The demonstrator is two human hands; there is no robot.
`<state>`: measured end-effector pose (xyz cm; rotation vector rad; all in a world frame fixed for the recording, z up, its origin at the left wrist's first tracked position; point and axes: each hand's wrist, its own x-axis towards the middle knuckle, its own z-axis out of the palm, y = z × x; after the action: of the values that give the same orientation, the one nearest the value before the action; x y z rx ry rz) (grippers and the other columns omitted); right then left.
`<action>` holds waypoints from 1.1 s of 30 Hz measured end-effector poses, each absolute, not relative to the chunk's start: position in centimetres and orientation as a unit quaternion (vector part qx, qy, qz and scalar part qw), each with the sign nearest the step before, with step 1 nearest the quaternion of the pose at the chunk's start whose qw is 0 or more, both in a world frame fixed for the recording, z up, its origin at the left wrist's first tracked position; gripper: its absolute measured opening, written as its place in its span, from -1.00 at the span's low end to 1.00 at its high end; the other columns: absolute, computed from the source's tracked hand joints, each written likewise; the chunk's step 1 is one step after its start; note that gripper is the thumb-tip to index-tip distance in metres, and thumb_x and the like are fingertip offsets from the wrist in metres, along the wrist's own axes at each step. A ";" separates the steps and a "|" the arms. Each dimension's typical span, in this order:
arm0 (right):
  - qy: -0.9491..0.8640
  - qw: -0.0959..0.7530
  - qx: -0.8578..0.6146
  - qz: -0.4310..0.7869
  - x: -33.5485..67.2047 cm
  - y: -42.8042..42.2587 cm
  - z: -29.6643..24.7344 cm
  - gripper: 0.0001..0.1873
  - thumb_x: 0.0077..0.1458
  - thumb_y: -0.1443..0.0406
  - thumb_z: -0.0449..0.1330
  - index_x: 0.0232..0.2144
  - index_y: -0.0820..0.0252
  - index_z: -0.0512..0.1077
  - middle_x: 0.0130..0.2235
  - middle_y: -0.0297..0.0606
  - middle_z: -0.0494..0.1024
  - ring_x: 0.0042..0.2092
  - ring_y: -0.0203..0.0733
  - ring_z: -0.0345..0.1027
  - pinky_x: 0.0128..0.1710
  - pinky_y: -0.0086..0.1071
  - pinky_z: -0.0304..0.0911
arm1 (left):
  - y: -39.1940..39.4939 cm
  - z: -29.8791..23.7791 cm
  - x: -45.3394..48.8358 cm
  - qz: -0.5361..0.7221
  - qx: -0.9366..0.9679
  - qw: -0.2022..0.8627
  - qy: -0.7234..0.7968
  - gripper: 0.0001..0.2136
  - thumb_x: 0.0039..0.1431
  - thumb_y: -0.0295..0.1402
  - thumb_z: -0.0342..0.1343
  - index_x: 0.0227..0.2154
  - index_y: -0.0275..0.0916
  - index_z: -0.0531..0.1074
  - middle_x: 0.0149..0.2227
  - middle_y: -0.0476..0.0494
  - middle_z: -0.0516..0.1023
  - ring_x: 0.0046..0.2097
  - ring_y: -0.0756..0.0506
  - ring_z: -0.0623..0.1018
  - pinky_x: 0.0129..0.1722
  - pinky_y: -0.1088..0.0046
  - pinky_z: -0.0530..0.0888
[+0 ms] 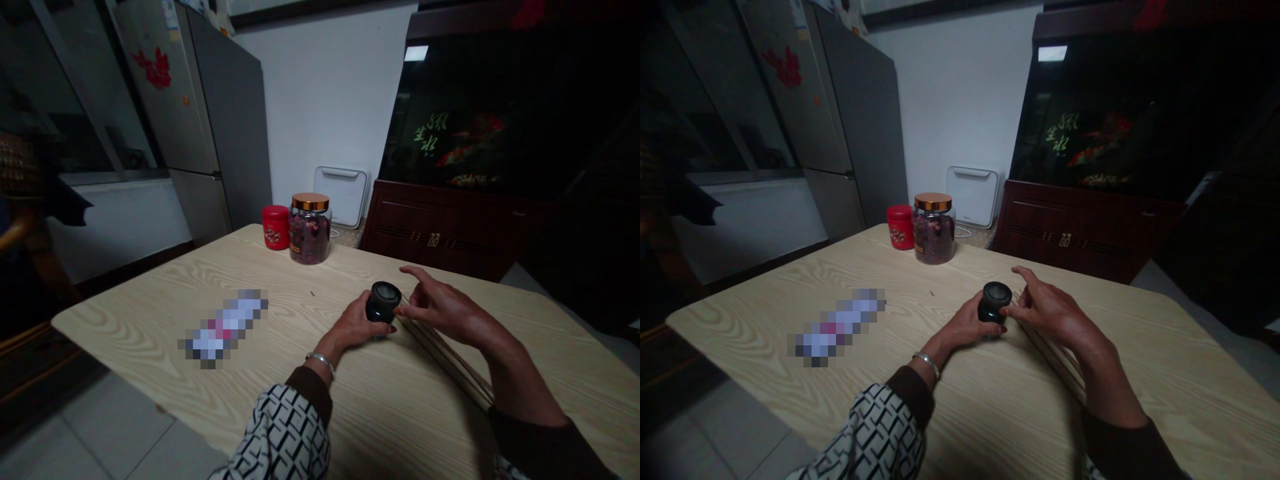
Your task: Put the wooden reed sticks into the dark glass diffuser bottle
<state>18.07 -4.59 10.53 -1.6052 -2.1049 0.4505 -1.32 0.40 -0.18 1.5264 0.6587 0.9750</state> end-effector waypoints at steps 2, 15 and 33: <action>-0.762 0.230 -0.586 0.148 18.3 -4.6 10.7 -0.20 0.04 -0.02 0.29 0.27 0.06 0.20 -0.29 -0.23 0.58 -0.31 -0.04 0.47 -0.29 -0.18 0.38 | 0.4 -0.2 -1.3 0.421 0.656 0.555 0.289 -0.32 -0.24 -0.31 0.47 0.02 -0.27 0.38 -0.07 -0.25 0.51 0.00 -0.24 0.48 0.07 0.16 0.40; -0.771 0.244 -0.571 0.141 18.3 -4.3 10.7 -0.36 0.13 0.01 0.22 0.21 0.02 0.26 -0.40 -0.33 0.53 -0.40 -0.15 0.42 -0.37 -0.28 0.33 | 0.6 -0.6 -1.2 0.419 0.667 0.543 0.292 -0.31 -0.22 -0.29 0.47 0.05 -0.26 0.38 -0.07 -0.23 0.51 0.01 -0.24 0.47 0.07 0.17 0.40; -0.795 0.285 -0.489 0.219 17.6 -3.5 9.0 -0.26 0.08 0.17 0.27 0.30 -0.01 0.20 0.31 -0.14 0.29 0.29 0.05 0.19 0.23 0.00 0.20 | 0.6 -0.5 -1.3 0.416 0.688 0.524 0.282 -0.31 -0.18 -0.30 0.45 0.07 -0.27 0.37 -0.05 -0.22 0.52 0.02 -0.24 0.48 0.07 0.19 0.40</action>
<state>17.57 -3.54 9.03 -1.3087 -2.1254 0.5865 -1.33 0.64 -0.50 1.6476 0.6743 0.9954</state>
